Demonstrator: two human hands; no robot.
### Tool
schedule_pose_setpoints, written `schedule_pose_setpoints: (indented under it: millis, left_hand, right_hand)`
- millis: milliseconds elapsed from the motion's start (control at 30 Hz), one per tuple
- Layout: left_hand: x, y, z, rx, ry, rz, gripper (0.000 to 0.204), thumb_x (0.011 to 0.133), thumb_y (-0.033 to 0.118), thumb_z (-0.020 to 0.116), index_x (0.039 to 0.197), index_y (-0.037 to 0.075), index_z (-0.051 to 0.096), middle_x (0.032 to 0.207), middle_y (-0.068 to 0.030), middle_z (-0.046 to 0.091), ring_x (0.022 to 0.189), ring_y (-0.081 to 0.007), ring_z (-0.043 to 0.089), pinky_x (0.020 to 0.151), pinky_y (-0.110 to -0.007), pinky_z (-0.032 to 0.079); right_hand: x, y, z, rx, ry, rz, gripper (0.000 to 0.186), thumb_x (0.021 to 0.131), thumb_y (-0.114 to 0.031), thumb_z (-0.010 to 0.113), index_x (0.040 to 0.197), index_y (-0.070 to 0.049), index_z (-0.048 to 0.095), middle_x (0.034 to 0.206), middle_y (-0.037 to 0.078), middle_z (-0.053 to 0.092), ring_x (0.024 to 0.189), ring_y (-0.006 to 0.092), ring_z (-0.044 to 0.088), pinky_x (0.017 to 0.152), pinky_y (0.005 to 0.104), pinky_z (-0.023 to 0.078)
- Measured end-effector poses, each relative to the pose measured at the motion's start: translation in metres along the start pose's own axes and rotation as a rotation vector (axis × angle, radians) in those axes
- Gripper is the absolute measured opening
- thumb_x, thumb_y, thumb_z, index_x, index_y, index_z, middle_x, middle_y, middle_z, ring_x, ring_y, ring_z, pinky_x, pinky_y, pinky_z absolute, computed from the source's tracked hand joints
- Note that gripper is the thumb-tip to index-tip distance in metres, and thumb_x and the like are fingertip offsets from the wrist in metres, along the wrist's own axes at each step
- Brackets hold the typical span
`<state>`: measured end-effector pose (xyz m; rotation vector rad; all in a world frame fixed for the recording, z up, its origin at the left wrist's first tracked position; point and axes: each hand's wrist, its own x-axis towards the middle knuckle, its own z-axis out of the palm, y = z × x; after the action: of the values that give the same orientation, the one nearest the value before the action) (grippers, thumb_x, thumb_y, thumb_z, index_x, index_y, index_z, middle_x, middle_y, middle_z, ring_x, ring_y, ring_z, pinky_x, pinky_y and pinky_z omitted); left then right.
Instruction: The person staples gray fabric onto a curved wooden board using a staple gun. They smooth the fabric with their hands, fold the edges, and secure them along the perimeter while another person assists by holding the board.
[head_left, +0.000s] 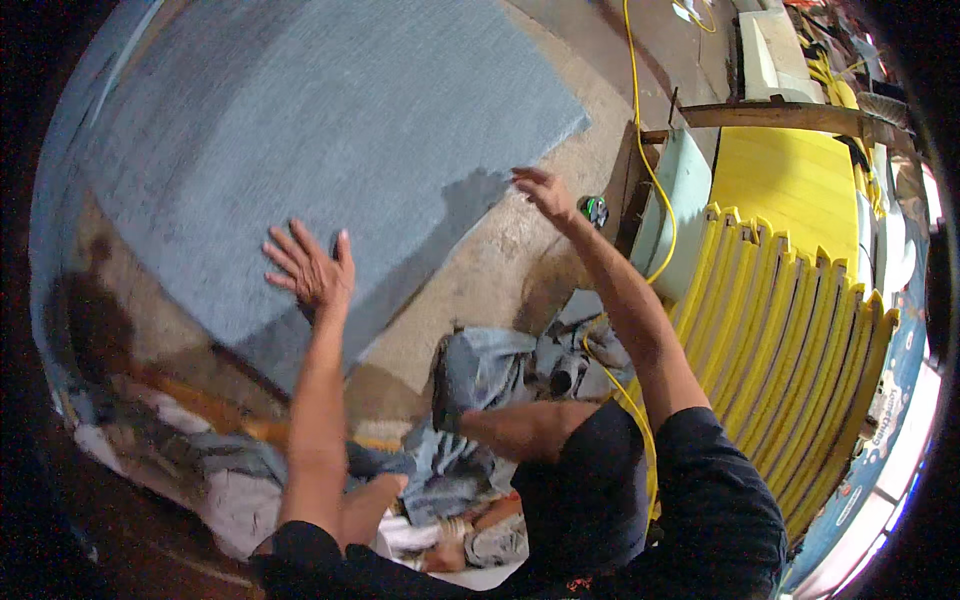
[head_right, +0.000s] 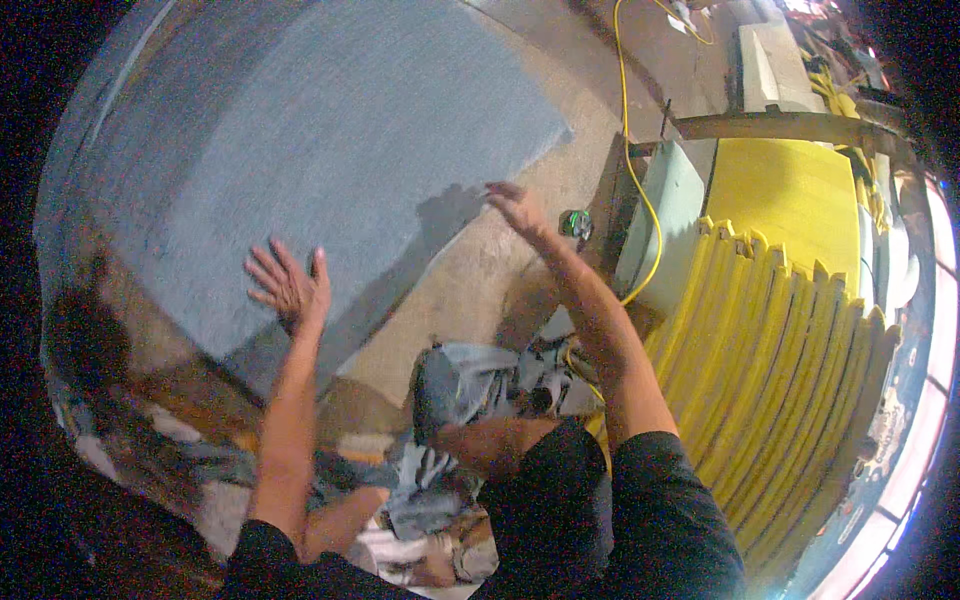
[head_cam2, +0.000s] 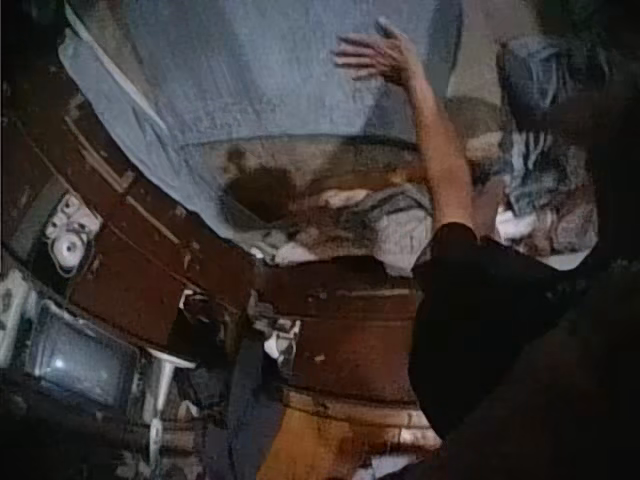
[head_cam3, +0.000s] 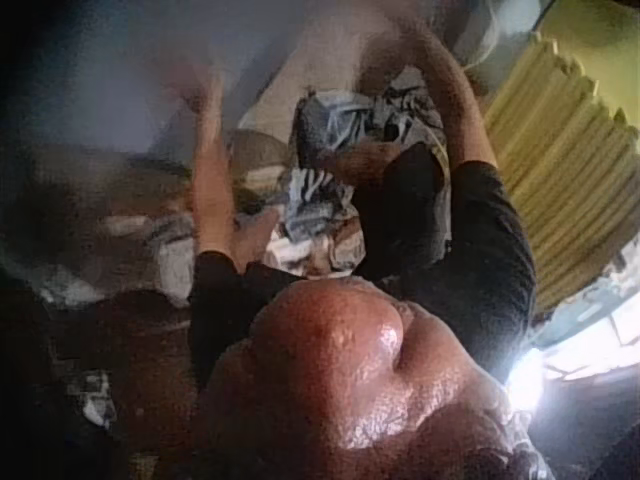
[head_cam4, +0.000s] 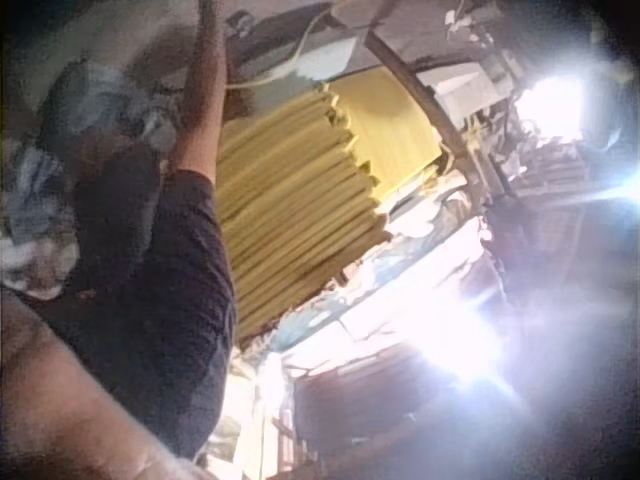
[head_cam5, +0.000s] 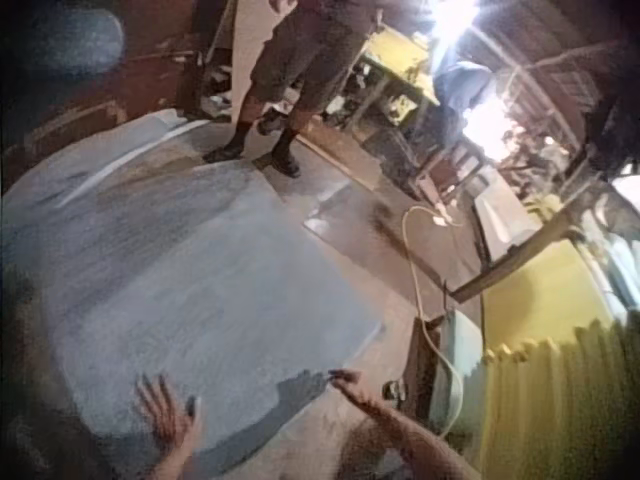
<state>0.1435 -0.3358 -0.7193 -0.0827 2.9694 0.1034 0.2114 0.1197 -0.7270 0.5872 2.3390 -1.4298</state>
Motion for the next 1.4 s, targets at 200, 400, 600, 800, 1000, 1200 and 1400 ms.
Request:
schedule_pose_setpoints:
  millis: [200, 400, 600, 800, 1000, 1200, 1400]
  left_hand:
    - [-0.009, 0.006, 0.019, 0.064, 0.165, 0.062, 0.099, 0.097, 0.069, 0.050, 0.166, 0.003, 0.025, 0.173, -0.0279, 0.013, 0.159, -0.0511, 0.009, 0.122, -0.071, 0.012]
    - [-0.008, 0.011, 0.030, 0.103, 0.198, 0.042, 0.099, 0.096, 0.072, 0.047, 0.166, 0.004, 0.026, 0.174, -0.0250, 0.014, 0.159, -0.0502, 0.011, 0.123, -0.069, 0.013]
    - [-0.008, 0.001, 0.036, 0.179, 0.233, 0.079, 0.098, 0.098, 0.074, 0.038, 0.163, 0.001, 0.029, 0.172, -0.0283, 0.016, 0.157, -0.0524, 0.015, 0.120, -0.068, 0.018]
    - [-0.005, 0.008, 0.034, 0.145, 0.223, 0.096, 0.095, 0.098, 0.069, 0.046, 0.165, 0.004, 0.026, 0.174, -0.0251, 0.015, 0.159, -0.0503, 0.013, 0.123, -0.067, 0.015]
    - [-0.006, 0.009, 0.033, 0.188, 0.191, 0.052, 0.098, 0.098, 0.074, 0.037, 0.162, -0.001, 0.031, 0.171, -0.0291, 0.019, 0.157, -0.0519, 0.016, 0.121, -0.067, 0.016]
    - [-0.007, 0.004, 0.041, 0.159, 0.159, 0.052, 0.100, 0.096, 0.075, 0.039, 0.161, -0.002, 0.033, 0.170, -0.0315, 0.019, 0.157, -0.0543, 0.014, 0.121, -0.069, 0.014]
    - [-0.012, 0.000, 0.040, 0.106, 0.163, 0.039, 0.098, 0.094, 0.070, 0.049, 0.160, -0.001, 0.034, 0.170, -0.0307, 0.020, 0.157, -0.0538, 0.014, 0.122, -0.069, 0.014]
  right_hand:
    - [0.145, 0.087, -0.146, -0.401, 0.516, -0.295, 0.054, 0.105, -0.039, 0.056, 0.144, -0.002, 0.059, 0.132, 0.030, 0.066, 0.122, 0.0461, 0.063, 0.106, 0.0493, 0.049]
    - [0.254, 0.082, -0.151, -0.474, 0.659, -0.312, 0.064, 0.109, -0.044, 0.047, 0.160, -0.005, 0.040, 0.151, 0.035, 0.049, 0.144, 0.0458, 0.046, 0.120, 0.0528, 0.034]
    - [0.251, 0.085, -0.140, -0.821, 0.377, -0.301, 0.076, 0.109, -0.055, 0.039, 0.156, 0.005, 0.041, 0.161, 0.026, 0.043, 0.153, 0.0399, 0.035, 0.128, 0.0475, 0.025]
    - [0.300, 0.041, -0.198, -0.723, 0.749, -0.293, 0.081, 0.109, -0.057, 0.040, 0.162, 0.002, 0.030, 0.169, 0.022, 0.031, 0.159, 0.0344, 0.025, 0.130, 0.0433, 0.021]
    - [0.310, 0.009, -0.166, -0.935, 0.109, -0.328, 0.077, 0.110, -0.050, 0.042, 0.165, 0.001, 0.024, 0.171, 0.026, 0.023, 0.159, 0.0376, 0.024, 0.130, 0.0424, 0.022]
    - [0.342, -0.014, -0.088, -0.808, 0.449, -0.388, 0.084, 0.107, -0.056, 0.044, 0.165, 0.001, 0.023, 0.173, 0.025, 0.016, 0.160, 0.0423, 0.015, 0.130, 0.0476, 0.016]
    - [0.305, -0.053, -0.008, -1.020, 0.356, -0.646, 0.089, 0.105, -0.059, 0.044, 0.165, 0.003, 0.021, 0.174, 0.024, 0.015, 0.162, 0.0412, 0.010, 0.130, 0.0525, 0.010]
